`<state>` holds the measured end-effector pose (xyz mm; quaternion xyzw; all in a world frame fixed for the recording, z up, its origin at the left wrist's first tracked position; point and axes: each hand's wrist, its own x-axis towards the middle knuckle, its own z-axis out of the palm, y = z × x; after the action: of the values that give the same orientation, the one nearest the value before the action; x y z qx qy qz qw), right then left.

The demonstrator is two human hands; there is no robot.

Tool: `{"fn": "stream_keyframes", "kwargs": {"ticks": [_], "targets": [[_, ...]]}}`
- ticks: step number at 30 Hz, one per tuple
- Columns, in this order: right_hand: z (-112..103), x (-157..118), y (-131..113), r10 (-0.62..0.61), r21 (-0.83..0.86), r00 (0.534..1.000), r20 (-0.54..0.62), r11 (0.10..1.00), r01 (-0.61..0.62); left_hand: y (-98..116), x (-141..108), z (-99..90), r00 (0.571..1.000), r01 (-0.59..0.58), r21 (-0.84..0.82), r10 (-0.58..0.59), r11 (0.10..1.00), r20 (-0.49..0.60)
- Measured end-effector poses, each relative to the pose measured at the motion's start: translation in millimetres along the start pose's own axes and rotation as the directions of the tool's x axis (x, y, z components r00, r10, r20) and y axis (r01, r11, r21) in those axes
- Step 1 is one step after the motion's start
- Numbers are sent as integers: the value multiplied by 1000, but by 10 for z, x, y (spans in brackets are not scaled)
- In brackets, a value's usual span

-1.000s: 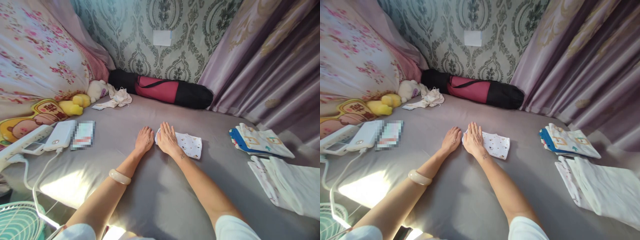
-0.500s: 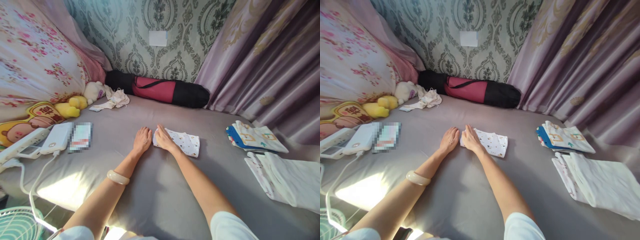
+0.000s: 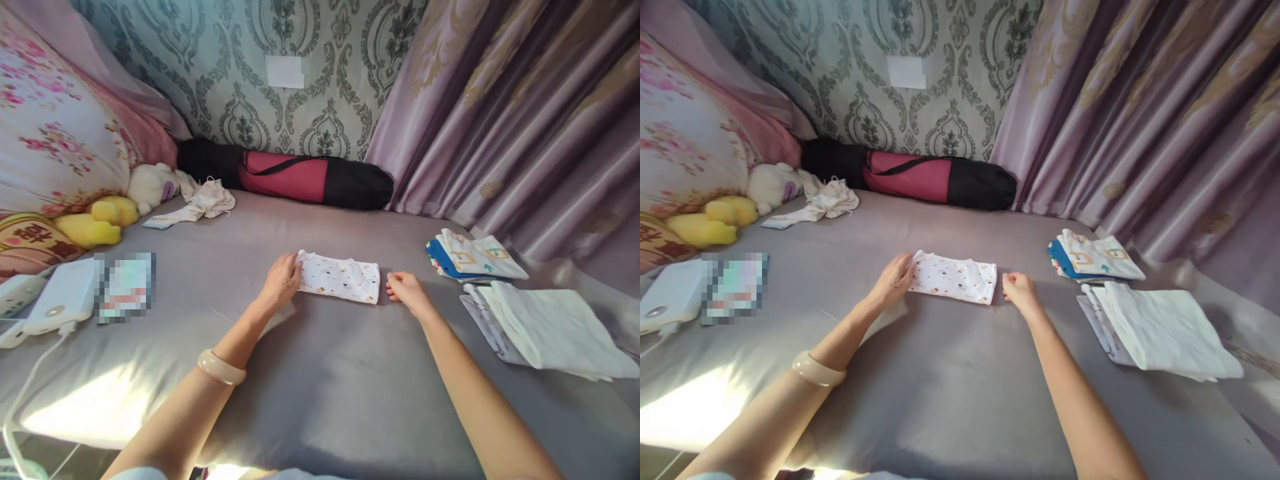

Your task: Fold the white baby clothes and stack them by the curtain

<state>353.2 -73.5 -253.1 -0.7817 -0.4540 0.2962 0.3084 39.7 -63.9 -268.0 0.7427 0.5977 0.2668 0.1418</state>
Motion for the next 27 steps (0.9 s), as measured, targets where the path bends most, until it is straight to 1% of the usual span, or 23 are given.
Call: {"fn": "stream_keyframes", "kwargs": {"ticks": [1, 2, 5, 7, 9, 10, 12, 14, 16, 19, 21, 23, 27], "targets": [[18, -36, 7, 53, 32, 998, 28, 998, -54, 71, 3, 36, 999, -50, 1, 50, 999, 23], [48, -76, -2, 80, 61, 995, 56, 995, -83, 143, 6, 75, 994, -95, 2, 95, 995, 46], [150, -182, -87, 61, 108, 988, 140, 991, -76, 347, 11, 181, 977, -181, 9, 179, 983, 116], [188, -220, -156, 68, 118, 986, 155, 989, -86, 457, 3, 231, 970, -185, 26, 178, 982, 168], [195, -233, -211, 99, 155, 980, 171, 980, -126, 536, -10, 267, 964, -166, 52, 151, 985, 221], [191, -235, -231, 121, 193, 972, 199, 968, -160, 562, -16, 283, 960, -156, 66, 135, 986, 244], [177, -234, -252, 157, 280, 944, 289, 929, -241, 591, -26, 312, 955, -143, 90, 113, 986, 273], [169, -233, -255, 160, 319, 920, 358, 905, -282, 597, -30, 341, 956, -136, 108, 102, 985, 275], [168, -235, -249, 134, 299, 926, 352, 921, -247, 595, -29, 368, 959, -131, 124, 94, 984, 266], [171, -245, -259, 40, 309, 950, 309, 941, -140, 598, -31, 394, 962, -126, 151, 84, 980, 260], [168, -265, -300, -22, 377, 953, 303, 921, -99, 610, -39, 398, 963, -123, 165, 78, 979, 257], [167, -302, -378, -65, 447, 948, 311, 890, -86, 630, -50, 392, 965, -117, 176, 69, 977, 253], [216, -410, -612, -149, 544, 935, 322, 837, -54, 681, -34, 352, 970, -110, 200, 62, 974, 233]]}}
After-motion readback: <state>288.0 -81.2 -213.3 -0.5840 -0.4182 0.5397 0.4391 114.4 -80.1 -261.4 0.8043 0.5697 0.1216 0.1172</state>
